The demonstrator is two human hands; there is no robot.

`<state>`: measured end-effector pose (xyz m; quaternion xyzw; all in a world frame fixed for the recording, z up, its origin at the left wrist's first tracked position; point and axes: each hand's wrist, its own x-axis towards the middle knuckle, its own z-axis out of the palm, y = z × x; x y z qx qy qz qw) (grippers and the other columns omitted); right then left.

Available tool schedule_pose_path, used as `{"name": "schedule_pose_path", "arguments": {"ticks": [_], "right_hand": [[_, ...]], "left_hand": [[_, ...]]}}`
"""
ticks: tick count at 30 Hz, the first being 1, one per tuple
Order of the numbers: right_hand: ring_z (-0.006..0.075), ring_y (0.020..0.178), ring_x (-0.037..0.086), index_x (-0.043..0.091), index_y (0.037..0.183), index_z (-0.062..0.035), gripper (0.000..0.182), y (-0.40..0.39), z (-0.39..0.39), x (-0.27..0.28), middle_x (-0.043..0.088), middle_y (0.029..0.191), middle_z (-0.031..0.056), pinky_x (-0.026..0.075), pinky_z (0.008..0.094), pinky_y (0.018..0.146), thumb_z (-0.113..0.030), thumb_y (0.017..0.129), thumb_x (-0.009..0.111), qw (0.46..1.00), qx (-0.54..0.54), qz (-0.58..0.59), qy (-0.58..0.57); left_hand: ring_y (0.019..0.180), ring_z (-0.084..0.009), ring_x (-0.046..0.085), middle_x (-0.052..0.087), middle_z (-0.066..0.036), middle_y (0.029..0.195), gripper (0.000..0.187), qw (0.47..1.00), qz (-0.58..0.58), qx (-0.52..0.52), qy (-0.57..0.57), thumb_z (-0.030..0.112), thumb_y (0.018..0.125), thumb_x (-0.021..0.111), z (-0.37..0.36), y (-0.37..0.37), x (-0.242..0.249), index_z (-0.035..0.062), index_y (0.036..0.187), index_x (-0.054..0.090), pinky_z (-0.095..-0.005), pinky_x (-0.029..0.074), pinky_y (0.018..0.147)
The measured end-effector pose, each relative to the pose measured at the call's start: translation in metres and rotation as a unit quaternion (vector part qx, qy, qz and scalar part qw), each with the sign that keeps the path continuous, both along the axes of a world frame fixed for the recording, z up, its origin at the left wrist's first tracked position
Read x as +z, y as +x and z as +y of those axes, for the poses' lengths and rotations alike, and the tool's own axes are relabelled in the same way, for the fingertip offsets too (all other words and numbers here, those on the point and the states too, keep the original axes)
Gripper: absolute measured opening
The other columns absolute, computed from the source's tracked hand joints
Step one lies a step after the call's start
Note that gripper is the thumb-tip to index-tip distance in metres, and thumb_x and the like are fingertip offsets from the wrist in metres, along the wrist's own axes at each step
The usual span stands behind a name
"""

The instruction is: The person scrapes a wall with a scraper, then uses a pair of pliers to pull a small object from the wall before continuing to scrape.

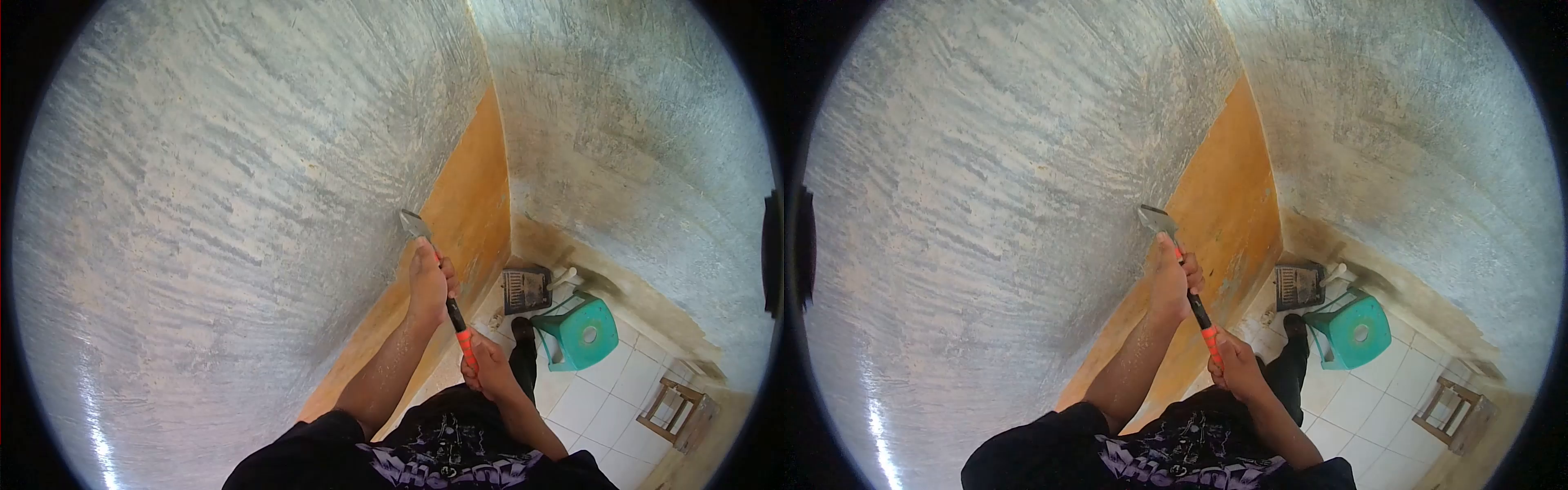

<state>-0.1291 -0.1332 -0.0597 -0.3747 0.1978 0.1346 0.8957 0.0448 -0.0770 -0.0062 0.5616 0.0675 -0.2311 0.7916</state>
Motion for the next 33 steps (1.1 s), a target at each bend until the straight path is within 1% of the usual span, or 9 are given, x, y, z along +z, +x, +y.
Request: {"name": "schedule_pose_path", "arguments": {"ticks": [5,7,10,14,17,20,23,26,33], "right_hand": [[0.0075,0.042,0.035,0.036,0.150,-0.0144,0.049,-0.001,0.001,0.002,0.041,0.058,-0.0002,0.031,0.0220,0.038,-0.038,0.107,0.035,1.000,0.014,-0.024,0.007],[0.0086,0.039,0.035,0.035,0.150,-0.0157,0.049,0.004,-0.003,-0.004,0.042,0.058,0.0010,0.031,0.0224,0.037,-0.040,0.107,0.033,1.000,0.013,-0.018,0.000],[0.0086,0.039,0.035,0.035,0.150,-0.0156,0.049,0.004,-0.007,-0.004,0.042,0.057,0.0007,0.030,0.0226,0.036,-0.040,0.107,0.033,1.000,0.002,-0.010,-0.008],[0.0074,0.042,0.037,0.039,0.147,-0.0132,0.049,0.001,-0.006,0.002,0.043,0.058,-0.0003,0.032,0.0222,0.038,-0.040,0.106,0.037,1.000,0.014,-0.002,0.020],[0.0072,0.041,0.037,0.041,0.143,-0.0127,0.047,0.008,-0.008,0.000,0.044,0.058,-0.0002,0.031,0.0219,0.038,-0.041,0.106,0.036,1.000,0.000,0.008,0.030],[0.0074,0.040,0.036,0.045,0.137,-0.0116,0.045,0.011,-0.018,0.007,0.044,0.058,0.0001,0.031,0.0219,0.037,-0.042,0.106,0.035,1.000,-0.005,0.006,0.018],[0.0074,0.040,0.036,0.046,0.136,-0.0114,0.044,0.003,-0.015,0.003,0.044,0.058,0.0000,0.031,0.0220,0.037,-0.042,0.106,0.035,0.999,0.018,-0.012,0.032],[0.0077,0.040,0.036,0.044,0.139,-0.0116,0.044,0.016,-0.024,0.003,0.043,0.057,-0.0002,0.030,0.0223,0.037,-0.040,0.107,0.035,1.000,0.004,0.004,0.008],[0.0082,0.039,0.035,0.042,0.143,-0.0118,0.046,0.020,-0.036,0.015,0.043,0.057,-0.0003,0.030,0.0229,0.036,-0.040,0.106,0.034,1.000,0.008,-0.002,0.009]], "left_hand": [[0.043,-0.0072,0.024,0.027,0.005,0.057,0.045,1.000,0.027,-0.005,-0.013,0.059,0.102,0.032,0.005,-0.003,0.007,0.0164,0.090,0.039,-0.0254,0.024,0.040],[0.042,-0.0071,0.024,0.027,0.005,0.057,0.045,1.000,0.000,-0.011,-0.003,0.059,0.102,0.032,-0.006,0.008,0.007,0.0163,0.090,0.039,-0.0254,0.024,0.040],[0.042,-0.0072,0.024,0.027,0.005,0.057,0.044,1.000,0.005,0.000,-0.008,0.058,0.102,0.032,-0.009,0.003,0.007,0.0162,0.090,0.038,-0.0256,0.024,0.040],[0.043,-0.0073,0.025,0.027,0.005,0.057,0.044,0.999,0.043,0.000,-0.002,0.058,0.103,0.031,0.000,-0.001,0.014,0.0162,0.089,0.038,-0.0258,0.024,0.040],[0.043,-0.0072,0.025,0.026,0.005,0.057,0.045,0.999,-0.041,-0.016,0.026,0.058,0.102,0.031,-0.022,0.015,0.007,0.0164,0.088,0.038,-0.0258,0.024,0.040],[0.043,-0.0073,0.025,0.027,0.005,0.057,0.045,1.000,-0.012,0.001,0.017,0.059,0.102,0.032,-0.025,0.014,0.008,0.0167,0.087,0.038,-0.0256,0.025,0.040],[0.043,-0.0076,0.025,0.028,0.005,0.057,0.045,0.999,0.035,-0.004,-0.009,0.059,0.102,0.033,-0.013,0.007,0.012,0.0168,0.088,0.038,-0.0256,0.026,0.040],[0.043,-0.0075,0.025,0.028,0.005,0.057,0.045,1.000,-0.004,0.000,0.020,0.060,0.102,0.033,-0.029,0.019,0.008,0.0172,0.089,0.039,-0.0256,0.026,0.040],[0.043,-0.0071,0.026,0.027,0.006,0.056,0.045,1.000,0.015,-0.005,0.006,0.059,0.102,0.033,-0.034,0.024,0.012,0.0170,0.090,0.039,-0.0257,0.026,0.040]]}}
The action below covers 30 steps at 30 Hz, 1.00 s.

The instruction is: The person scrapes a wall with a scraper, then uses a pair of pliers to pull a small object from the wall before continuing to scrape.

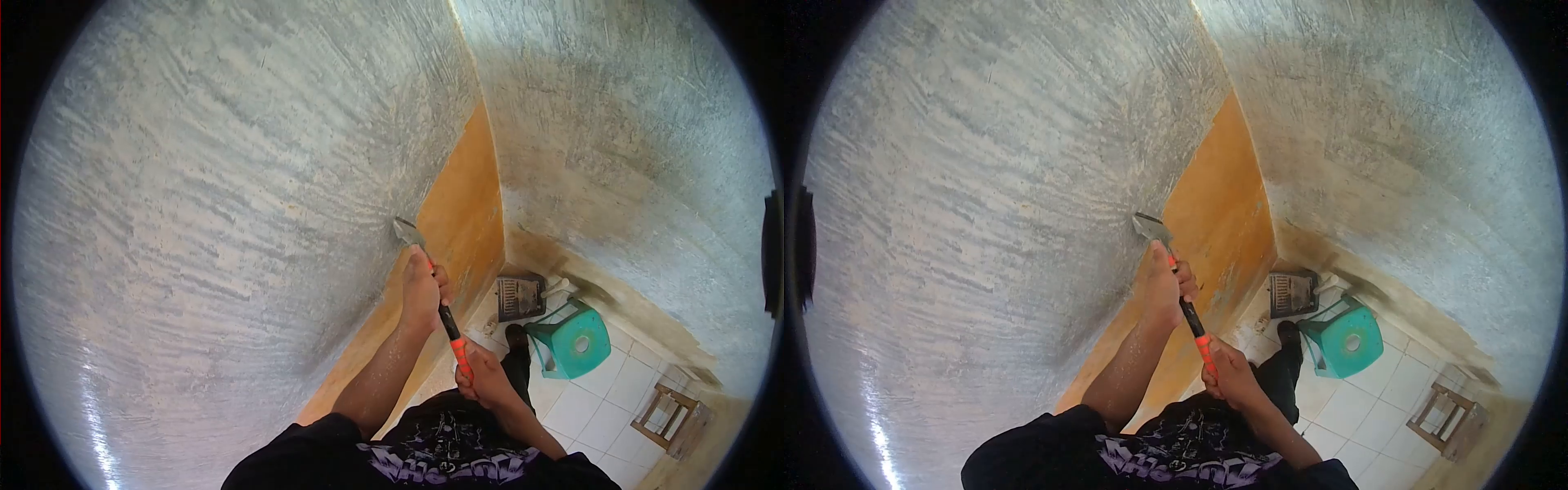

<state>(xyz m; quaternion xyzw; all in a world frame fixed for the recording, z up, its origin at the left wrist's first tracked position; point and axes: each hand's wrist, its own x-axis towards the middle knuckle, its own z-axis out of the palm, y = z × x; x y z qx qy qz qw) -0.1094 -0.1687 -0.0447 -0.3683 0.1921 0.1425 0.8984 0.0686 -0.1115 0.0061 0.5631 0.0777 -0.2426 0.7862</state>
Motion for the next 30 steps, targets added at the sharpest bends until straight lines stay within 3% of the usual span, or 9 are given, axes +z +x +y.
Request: {"name": "schedule_pose_path", "arguments": {"ticks": [5,8,11,20,30], "right_hand": [[0.0084,0.039,0.035,0.040,0.145,-0.0124,0.048,0.011,-0.019,-0.004,0.042,0.057,-0.0004,0.031,0.0233,0.036,-0.040,0.106,0.034,1.000,-0.005,-0.001,0.010],[0.0076,0.039,0.035,0.039,0.146,-0.0128,0.049,0.003,-0.013,-0.007,0.042,0.057,-0.0006,0.031,0.0226,0.037,-0.040,0.106,0.034,1.000,0.016,0.005,0.007],[0.0071,0.040,0.036,0.039,0.147,-0.0133,0.049,0.013,-0.019,0.006,0.042,0.057,-0.0008,0.031,0.0223,0.037,-0.040,0.107,0.033,1.000,0.000,0.014,0.000],[0.0070,0.041,0.036,0.035,0.151,-0.0121,0.050,0.018,-0.027,-0.005,0.041,0.057,-0.0009,0.032,0.0216,0.039,-0.038,0.107,0.033,1.000,0.007,-0.001,-0.015],[0.0075,0.041,0.037,0.034,0.150,-0.0118,0.052,0.027,-0.034,-0.007,0.042,0.057,-0.0007,0.032,0.0215,0.040,-0.040,0.107,0.034,1.000,-0.003,-0.007,-0.003]], "left_hand": [[0.042,-0.0080,0.029,0.032,0.003,0.058,0.041,1.000,-0.023,0.003,0.000,0.054,0.104,0.033,-0.022,0.012,0.001,0.0154,0.088,0.037,-0.0261,0.027,0.038],[0.043,-0.0070,0.025,0.026,0.005,0.057,0.045,1.000,-0.004,0.010,-0.002,0.060,0.101,0.032,-0.015,0.005,-0.003,0.0168,0.090,0.039,-0.0255,0.025,0.040],[0.042,-0.0080,0.029,0.032,0.003,0.058,0.041,1.000,-0.010,-0.008,-0.018,0.053,0.104,0.033,-0.019,0.012,-0.001,0.0147,0.088,0.037,-0.0264,0.027,0.038],[0.042,-0.0071,0.024,0.025,0.005,0.056,0.047,1.000,0.001,0.002,0.001,0.060,0.101,0.033,-0.025,0.016,-0.004,0.0149,0.091,0.042,-0.0253,0.024,0.040],[0.043,-0.0066,0.025,0.026,0.005,0.056,0.046,1.000,-0.017,0.002,0.007,0.058,0.102,0.033,-0.038,0.025,0.002,0.0147,0.090,0.041,-0.0249,0.025,0.040]]}}
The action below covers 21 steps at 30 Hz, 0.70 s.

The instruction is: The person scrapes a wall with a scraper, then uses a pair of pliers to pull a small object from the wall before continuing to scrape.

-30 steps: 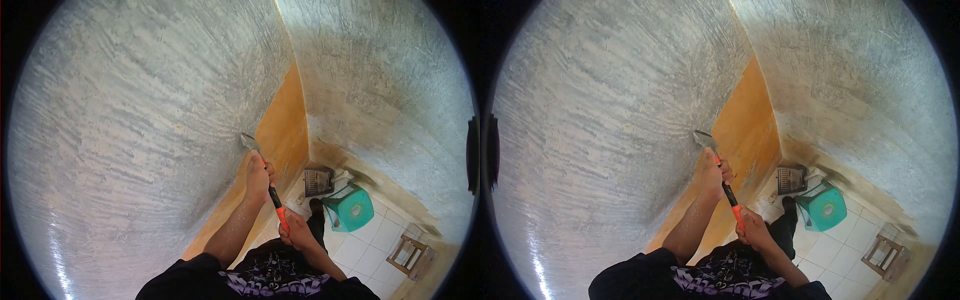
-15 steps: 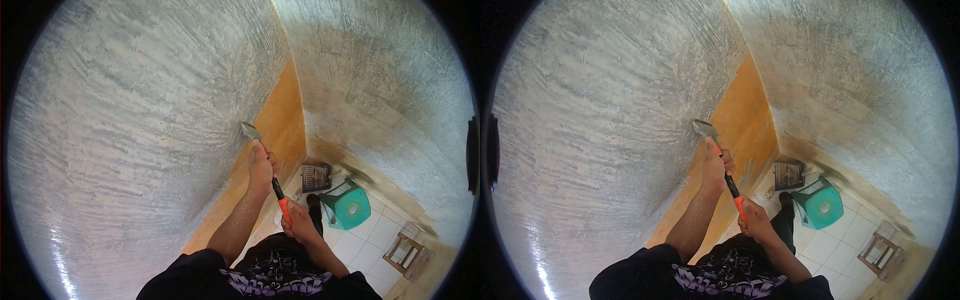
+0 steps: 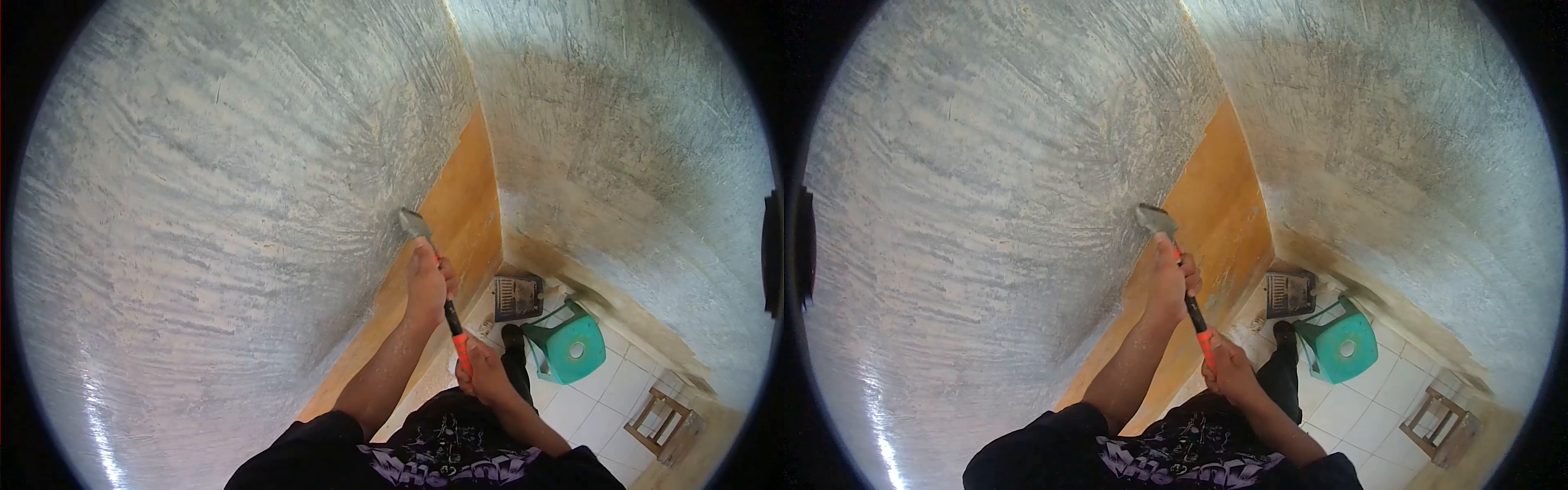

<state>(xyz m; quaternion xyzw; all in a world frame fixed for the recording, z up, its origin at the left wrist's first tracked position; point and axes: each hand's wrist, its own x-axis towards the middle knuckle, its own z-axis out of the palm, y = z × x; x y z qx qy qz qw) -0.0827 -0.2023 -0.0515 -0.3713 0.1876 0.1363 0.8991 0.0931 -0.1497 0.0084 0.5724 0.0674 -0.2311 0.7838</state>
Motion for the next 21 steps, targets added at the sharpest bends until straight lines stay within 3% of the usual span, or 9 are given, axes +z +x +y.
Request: {"name": "schedule_pose_path", "arguments": {"ticks": [10,16,21], "right_hand": [[0.0082,0.040,0.036,0.035,0.149,-0.0120,0.053,0.012,-0.011,0.005,0.043,0.057,0.0003,0.031,0.0229,0.037,-0.044,0.107,0.033,1.000,0.001,0.008,-0.001],[0.0088,0.039,0.036,0.043,0.140,-0.0127,0.048,0.005,-0.007,0.004,0.043,0.057,0.0007,0.030,0.0235,0.036,-0.046,0.106,0.033,1.000,0.008,-0.002,0.022],[0.0104,0.037,0.033,0.038,0.142,-0.0165,0.047,0.032,-0.027,-0.001,0.040,0.054,0.0005,0.029,0.0236,0.035,-0.046,0.106,0.031,0.999,-0.015,-0.004,0.037]], "left_hand": [[0.043,-0.0071,0.026,0.027,0.005,0.057,0.045,0.999,-0.023,-0.015,0.020,0.057,0.103,0.032,-0.018,0.014,0.002,0.0143,0.092,0.039,-0.0247,0.026,0.040],[0.042,-0.0079,0.028,0.032,0.004,0.057,0.043,1.000,0.003,-0.001,-0.001,0.055,0.103,0.033,-0.014,0.006,0.001,0.0142,0.089,0.039,-0.0255,0.027,0.038],[0.044,-0.0076,0.029,0.031,0.005,0.058,0.044,0.999,-0.016,-0.031,0.006,0.057,0.102,0.035,-0.040,0.031,-0.003,0.0152,0.092,0.041,-0.0253,0.027,0.039]]}}
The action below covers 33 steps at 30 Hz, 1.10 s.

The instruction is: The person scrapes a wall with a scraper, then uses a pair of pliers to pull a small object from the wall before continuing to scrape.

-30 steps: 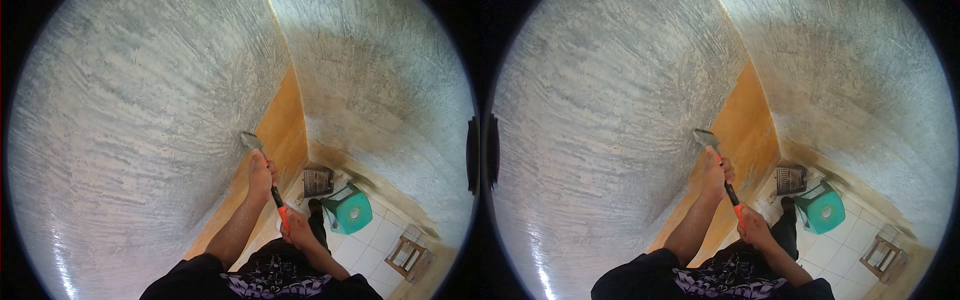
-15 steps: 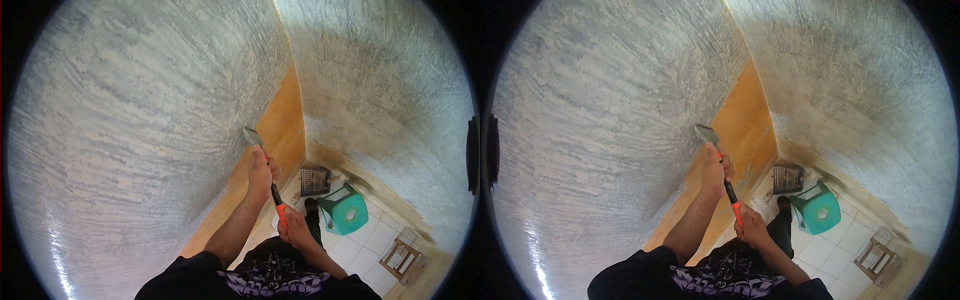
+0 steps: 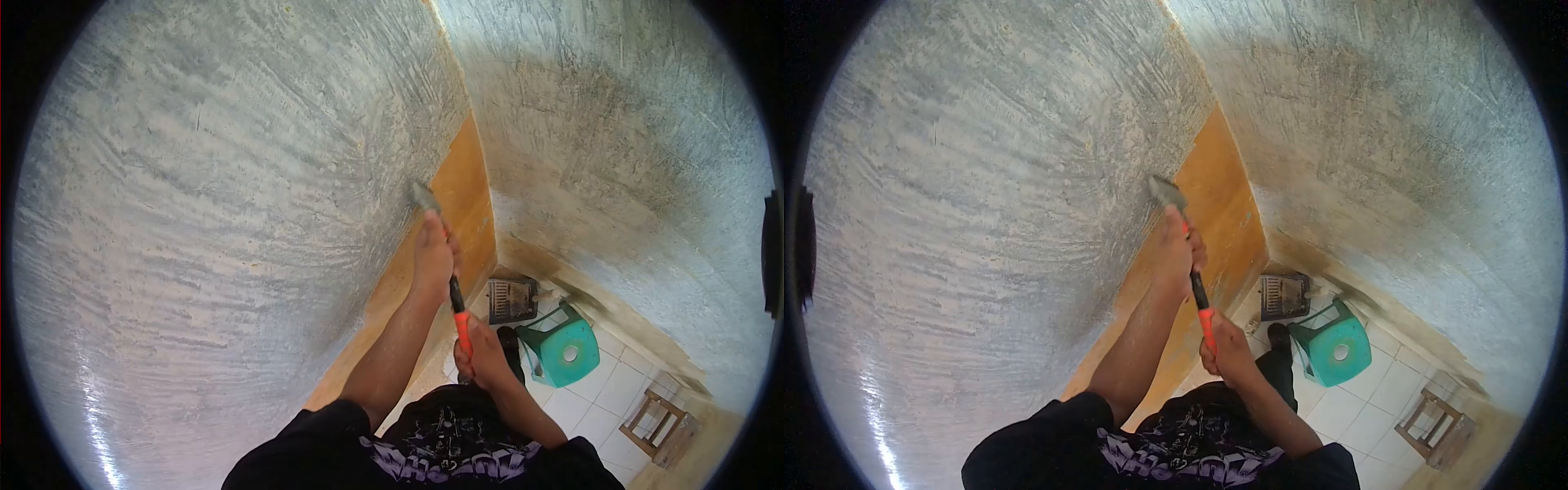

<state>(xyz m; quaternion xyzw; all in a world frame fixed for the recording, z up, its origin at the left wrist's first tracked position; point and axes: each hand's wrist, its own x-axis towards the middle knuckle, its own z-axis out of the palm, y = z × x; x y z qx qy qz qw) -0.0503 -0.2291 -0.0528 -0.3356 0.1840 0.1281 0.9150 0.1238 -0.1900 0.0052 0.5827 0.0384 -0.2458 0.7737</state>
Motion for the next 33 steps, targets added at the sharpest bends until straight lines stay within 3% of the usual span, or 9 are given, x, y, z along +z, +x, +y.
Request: {"name": "schedule_pose_path", "arguments": {"ticks": [2,5,8,12,30,33], "right_hand": [[0.0106,0.036,0.033,0.038,0.141,-0.0166,0.046,0.004,-0.005,-0.004,0.040,0.054,0.0008,0.029,0.0244,0.035,-0.046,0.106,0.031,1.000,-0.020,0.021,-0.009],[0.0109,0.038,0.034,0.039,0.139,-0.0163,0.045,-0.011,-0.005,0.000,0.040,0.055,0.0015,0.030,0.0243,0.036,-0.046,0.106,0.030,0.999,0.035,-0.005,0.020],[0.0106,0.041,0.036,0.035,0.145,-0.0161,0.050,-0.013,-0.002,-0.006,0.041,0.057,0.0019,0.033,0.0238,0.039,-0.047,0.106,0.030,0.998,0.062,-0.013,0.015],[0.0102,0.043,0.037,0.031,0.150,-0.0167,0.053,-0.011,-0.003,-0.019,0.042,0.058,0.0022,0.034,0.0240,0.041,-0.046,0.106,0.030,0.997,0.066,-0.024,-0.025],[0.0082,0.042,0.036,0.037,0.147,-0.0108,0.052,-0.015,-0.002,-0.006,0.043,0.058,0.0002,0.032,0.0227,0.038,-0.043,0.107,0.032,0.999,0.047,-0.007,0.006],[0.0083,0.041,0.036,0.039,0.146,-0.0110,0.051,-0.009,-0.003,-0.023,0.042,0.057,0.0001,0.032,0.0229,0.038,-0.042,0.107,0.032,0.999,0.041,0.002,-0.034]], "left_hand": [[0.044,-0.0076,0.030,0.032,0.005,0.058,0.044,1.000,-0.021,-0.015,0.002,0.058,0.102,0.035,-0.014,0.010,0.001,0.0154,0.093,0.041,-0.0254,0.028,0.039],[0.044,-0.0074,0.029,0.031,0.005,0.058,0.046,0.999,-0.006,0.016,0.030,0.059,0.101,0.034,0.001,-0.009,-0.003,0.0150,0.093,0.041,-0.0251,0.027,0.040],[0.042,-0.0092,0.031,0.034,0.002,0.058,0.043,0.999,0.004,0.033,0.012,0.053,0.104,0.032,0.016,-0.018,-0.005,0.0131,0.088,0.039,-0.0258,0.028,0.038],[0.042,-0.0084,0.029,0.032,0.002,0.058,0.044,0.999,-0.005,0.035,0.003,0.055,0.103,0.032,0.011,-0.015,-0.009,0.0132,0.091,0.038,-0.0255,0.028,0.039],[0.042,-0.0077,0.030,0.032,0.003,0.058,0.044,0.999,-0.001,0.037,0.002,0.055,0.103,0.034,0.010,-0.016,-0.006,0.0137,0.089,0.037,-0.0257,0.027,0.038],[0.041,-0.0079,0.030,0.031,0.003,0.057,0.043,0.999,-0.015,0.028,0.010,0.054,0.103,0.034,0.006,-0.013,-0.005,0.0137,0.088,0.037,-0.0258,0.026,0.038]]}}
